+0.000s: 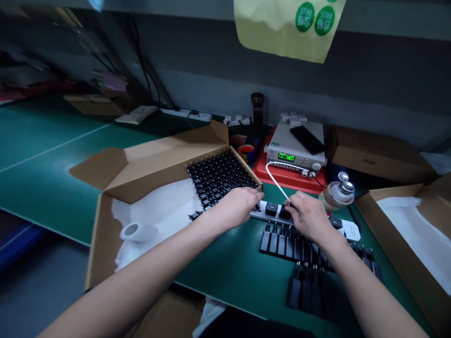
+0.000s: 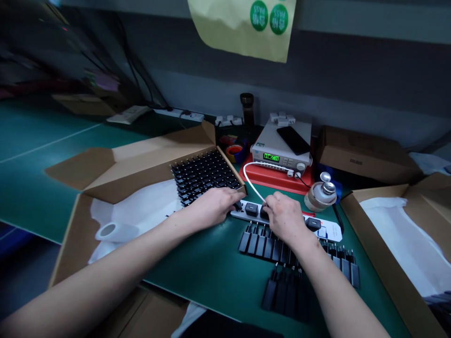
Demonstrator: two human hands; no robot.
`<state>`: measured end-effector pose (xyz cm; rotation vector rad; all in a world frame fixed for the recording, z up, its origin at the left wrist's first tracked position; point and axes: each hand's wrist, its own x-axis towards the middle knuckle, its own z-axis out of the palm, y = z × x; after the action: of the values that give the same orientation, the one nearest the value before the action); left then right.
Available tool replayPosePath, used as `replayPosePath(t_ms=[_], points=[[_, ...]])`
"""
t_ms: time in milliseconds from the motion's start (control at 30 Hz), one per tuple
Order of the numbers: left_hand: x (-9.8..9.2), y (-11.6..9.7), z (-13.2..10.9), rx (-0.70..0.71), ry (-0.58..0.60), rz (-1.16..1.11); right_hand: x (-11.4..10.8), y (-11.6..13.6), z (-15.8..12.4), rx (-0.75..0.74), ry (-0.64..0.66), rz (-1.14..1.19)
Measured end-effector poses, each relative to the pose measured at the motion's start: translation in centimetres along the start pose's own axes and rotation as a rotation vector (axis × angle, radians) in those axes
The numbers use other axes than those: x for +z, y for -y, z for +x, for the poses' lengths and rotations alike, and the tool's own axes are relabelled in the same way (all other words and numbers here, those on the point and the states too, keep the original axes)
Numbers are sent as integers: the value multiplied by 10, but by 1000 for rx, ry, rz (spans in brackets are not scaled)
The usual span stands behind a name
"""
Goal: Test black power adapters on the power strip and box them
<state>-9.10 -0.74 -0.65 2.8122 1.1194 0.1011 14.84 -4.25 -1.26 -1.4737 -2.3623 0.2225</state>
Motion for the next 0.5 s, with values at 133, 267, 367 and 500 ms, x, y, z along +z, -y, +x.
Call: replayPosePath(t_ms=[133,267,367,500], points=[[9,-5,3,27,28,-3,0,1,0,1,-10,-2],[11,-14,7,-14,12,-4,1,0,0,3,-15,6],[13,-27,16,-39,-97,-76,4,-2,-1,-9,-38,6],[24,-45,34,-86,-125,-212,5,-9,-4,-67,-96,79]])
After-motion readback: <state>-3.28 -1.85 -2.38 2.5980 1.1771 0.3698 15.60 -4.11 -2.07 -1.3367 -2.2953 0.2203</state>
